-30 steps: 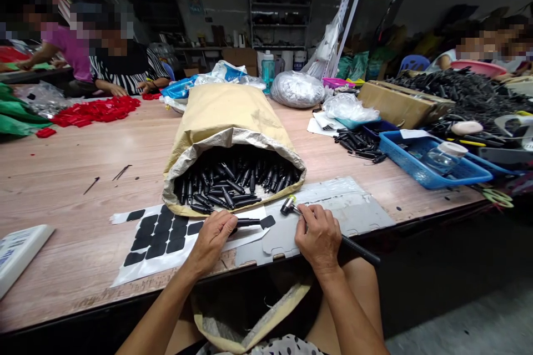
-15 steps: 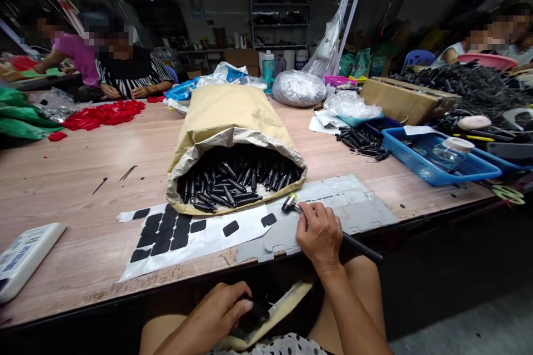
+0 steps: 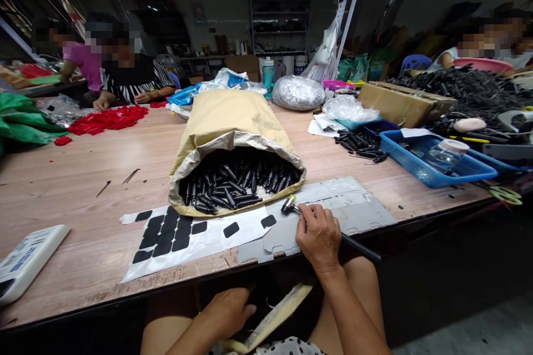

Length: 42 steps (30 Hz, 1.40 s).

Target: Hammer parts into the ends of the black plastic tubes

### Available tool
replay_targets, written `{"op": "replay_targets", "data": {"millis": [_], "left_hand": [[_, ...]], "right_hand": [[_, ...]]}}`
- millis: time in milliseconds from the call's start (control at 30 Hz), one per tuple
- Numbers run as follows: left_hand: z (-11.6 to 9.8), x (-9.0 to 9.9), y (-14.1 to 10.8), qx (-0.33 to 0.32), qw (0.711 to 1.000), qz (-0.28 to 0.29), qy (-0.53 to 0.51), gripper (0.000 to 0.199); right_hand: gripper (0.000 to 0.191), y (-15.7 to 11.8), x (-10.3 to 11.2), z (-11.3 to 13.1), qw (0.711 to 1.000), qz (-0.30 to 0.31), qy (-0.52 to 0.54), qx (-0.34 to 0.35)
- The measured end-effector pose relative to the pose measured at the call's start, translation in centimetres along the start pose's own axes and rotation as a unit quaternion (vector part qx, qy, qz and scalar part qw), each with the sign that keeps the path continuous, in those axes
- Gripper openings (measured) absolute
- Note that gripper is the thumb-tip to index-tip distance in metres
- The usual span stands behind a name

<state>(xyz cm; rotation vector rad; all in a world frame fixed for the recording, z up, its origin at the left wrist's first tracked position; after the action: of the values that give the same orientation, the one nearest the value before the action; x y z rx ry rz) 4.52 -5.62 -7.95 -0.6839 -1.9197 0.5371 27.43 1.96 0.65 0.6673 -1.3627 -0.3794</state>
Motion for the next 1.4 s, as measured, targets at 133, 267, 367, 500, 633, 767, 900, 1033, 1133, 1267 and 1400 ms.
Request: {"op": "replay_targets", "data": {"millis": [133, 267, 367, 500, 633, 767, 900, 1033, 1133, 1267, 1400], "left_hand": [[-3.5, 6.3, -4.1, -0.174, 0.983, 0.046, -0.026, 0.033], [-3.7, 16.1, -2.8, -0.198, 0.945, -0.257, -0.047, 0.036], [-2.7, 19.6, 0.6, -0.159, 0.905, -0.387, 0.073, 0.051], [-1.8, 20.7, 3.7, -0.142, 0.896, -0.392, 0.156, 0.043], [-2.0, 20.8, 2.2, -0.152, 0.889, -0.411, 0.129, 0.02], [-3.3, 18.2, 0.1, -0.181, 0.909, -0.374, 0.039, 0.014], [-3.7, 14.4, 0.5, -0.185, 0.929, -0.316, -0.048, 0.016], [-3.0, 13.2, 1.2, -0.189, 0.917, -0.326, -0.129, 0.026], [-2.6, 13.4, 1.3, -0.197, 0.91, -0.327, -0.161, 0.021], [-2.5, 13.6, 1.3, -0.192, 0.916, -0.309, -0.172, 0.015], [-2.4, 13.5, 1.9, -0.186, 0.922, -0.289, -0.178, 0.017]], "right_hand": [[0.028, -0.1, -0.1, 0.0, 1.0, -0.003, -0.005, -0.002], [0.029, -0.1, -0.2, -0.1, 1.0, -0.01, -0.01, 0.0], [0.029, -0.1, -0.2, -0.1, 1.0, -0.008, -0.004, 0.003], [0.028, 0.0, -0.1, -0.1, 1.0, -0.001, -0.002, 0.007], [0.028, 0.1, -0.1, -0.1, 1.0, 0.004, -0.005, 0.002], [0.028, 0.1, -0.1, -0.1, 1.0, 0.003, -0.004, -0.002], [0.027, 0.1, 0.0, 0.0, 1.0, 0.002, 0.001, -0.006], [0.026, 0.0, -0.1, -0.4, 1.0, 0.011, 0.014, -0.011], [0.025, 0.0, -0.3, -0.9, 0.999, 0.039, 0.032, -0.007], [0.029, 0.2, 0.8, -0.5, 0.993, 0.031, 0.11, -0.006], [0.032, 0.4, 2.8, 2.2, 0.969, -0.007, 0.246, -0.005]]}}
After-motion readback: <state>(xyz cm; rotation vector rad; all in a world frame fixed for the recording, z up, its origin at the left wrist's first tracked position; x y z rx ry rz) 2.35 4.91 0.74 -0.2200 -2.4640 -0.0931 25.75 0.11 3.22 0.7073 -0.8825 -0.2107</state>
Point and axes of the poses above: each hand's wrist, its own y-axis towards the middle knuckle, its own x-axis out of the back of the hand, z = x × y, the point moved 6 cm from there along y, towards the middle knuckle, and after that the axes turned 11 degrees about x, right-handed, at the moved point
